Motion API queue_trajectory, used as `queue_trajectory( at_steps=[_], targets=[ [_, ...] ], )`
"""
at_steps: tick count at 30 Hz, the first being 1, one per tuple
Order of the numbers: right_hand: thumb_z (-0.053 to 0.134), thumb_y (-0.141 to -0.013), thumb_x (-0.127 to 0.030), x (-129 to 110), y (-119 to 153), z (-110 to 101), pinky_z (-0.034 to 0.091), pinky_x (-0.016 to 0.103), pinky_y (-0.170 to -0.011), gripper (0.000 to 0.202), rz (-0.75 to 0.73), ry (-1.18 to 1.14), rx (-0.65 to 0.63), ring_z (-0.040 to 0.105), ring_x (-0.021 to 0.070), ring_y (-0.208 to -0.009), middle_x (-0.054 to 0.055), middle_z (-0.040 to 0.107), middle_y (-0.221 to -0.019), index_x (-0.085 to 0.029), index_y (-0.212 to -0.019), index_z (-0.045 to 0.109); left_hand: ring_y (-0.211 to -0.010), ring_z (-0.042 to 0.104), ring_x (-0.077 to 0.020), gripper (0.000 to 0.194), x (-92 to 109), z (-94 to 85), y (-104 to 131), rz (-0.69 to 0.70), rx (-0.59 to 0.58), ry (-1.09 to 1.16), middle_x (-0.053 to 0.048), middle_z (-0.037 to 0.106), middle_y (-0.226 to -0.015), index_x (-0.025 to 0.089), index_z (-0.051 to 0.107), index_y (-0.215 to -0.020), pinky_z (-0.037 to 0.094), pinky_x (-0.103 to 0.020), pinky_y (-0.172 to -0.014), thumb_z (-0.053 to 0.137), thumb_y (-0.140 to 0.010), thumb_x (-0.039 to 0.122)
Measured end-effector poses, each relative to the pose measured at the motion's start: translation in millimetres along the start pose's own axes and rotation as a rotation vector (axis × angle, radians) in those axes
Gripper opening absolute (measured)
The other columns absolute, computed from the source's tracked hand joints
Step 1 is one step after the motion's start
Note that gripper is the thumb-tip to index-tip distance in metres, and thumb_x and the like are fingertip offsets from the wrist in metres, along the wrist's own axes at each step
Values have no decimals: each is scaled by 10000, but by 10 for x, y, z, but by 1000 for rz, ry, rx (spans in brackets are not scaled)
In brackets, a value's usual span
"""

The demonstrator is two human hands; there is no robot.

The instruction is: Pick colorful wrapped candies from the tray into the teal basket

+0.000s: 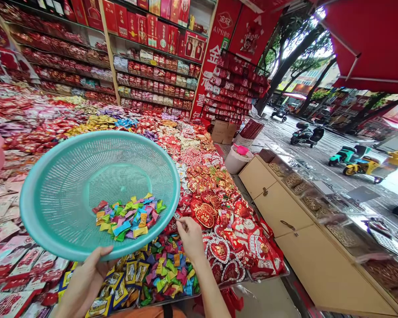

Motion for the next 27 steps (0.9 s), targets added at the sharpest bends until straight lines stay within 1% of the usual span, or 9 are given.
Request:
queue_trajectory(
  at_steps=[3, 6, 8, 10, 12, 16, 21, 24, 27],
  targets=[
    [549, -859, -233, 247, 50, 196, 391, 242, -634, 148, 12, 122, -143, 523, 147, -661, -6, 572, -696, -195, -774, 664, -707, 626, -172, 346, 44, -14, 8, 9, 0, 8, 22, 673, -748, 182, 661, -786, 545, -293, -628, 760, -467, 89],
    [596, -797, -134, 413, 114, 406, 401, 252, -741, 118, 18, 244, -328, 568, 171, -824, 16, 612, -810, -204, -794, 691, -704, 627, -166, 396, 83, -24, 26, 23, 12, 19, 27, 679, -771, 187, 671, -846, 551, -295, -642, 746, -476, 68],
    [616, -781, -118, 488, 158, 508, 398, 257, -797, 145, 30, 290, -421, 569, 186, -926, 26, 626, -888, -215, -841, 706, -720, 635, -170, 426, 100, -28, 34, 33, 12, 29, 25, 690, -799, 191, 669, -865, 554, -294, -650, 725, -470, 41],
    [624, -780, -123, 538, 192, 572, 393, 259, -817, 166, 48, 314, -474, 560, 196, -977, 32, 630, -940, -218, -886, 710, -748, 648, -182, 442, 107, -32, 33, 39, 11, 39, 24, 696, -812, 194, 663, -868, 557, -293, -657, 704, -463, 20],
    [630, -779, -130, 564, 212, 606, 387, 260, -814, 166, 62, 331, -500, 554, 202, -988, 37, 631, -958, -211, -899, 709, -785, 660, -200, 433, 107, -36, 23, 35, 10, 44, 17, 697, -808, 191, 657, -855, 560, -295, -664, 690, -462, 13],
    [619, -780, -126, 549, 212, 618, 374, 257, -795, 136, 67, 342, -516, 550, 202, -971, 40, 626, -939, -200, -847, 711, -824, 665, -221, 381, 102, -49, 1, 18, 24, 34, 5, 685, -763, 180, 636, -795, 562, -300, -676, 685, -454, 18],
    [596, -789, -122, 490, 204, 577, 364, 242, -751, 134, 78, 355, -530, 544, 187, -929, 40, 616, -908, -196, -816, 705, -745, 630, -172, 388, 108, -63, -6, 13, 45, 39, 29, 663, -748, 189, 618, -769, 562, -288, -675, 686, -431, 13],
    [608, -780, -122, 435, 209, 508, 363, 239, -726, 117, 86, 337, -529, 539, 180, -896, 36, 614, -885, -195, -795, 699, -712, 608, -154, 369, 107, -67, -6, 5, 54, 41, 39, 646, -729, 193, 612, -745, 561, -285, -676, 696, -434, 14],
    [633, -760, -121, 312, 194, 366, 373, 231, -701, 91, 101, 258, -540, 537, 160, -822, 22, 610, -840, -191, -751, 691, -733, 613, -160, 375, 101, -67, -3, 0, 58, 42, 33, 657, -751, 190, 629, -744, 560, -284, -679, 721, -424, 18]
  ],
)
Point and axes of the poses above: each hand's wrist, its own y-axis away from the middle knuckle, its own z-axis out of the palm, x = y × z, the point moved 4 cm from there along -y, towards the middle knuckle
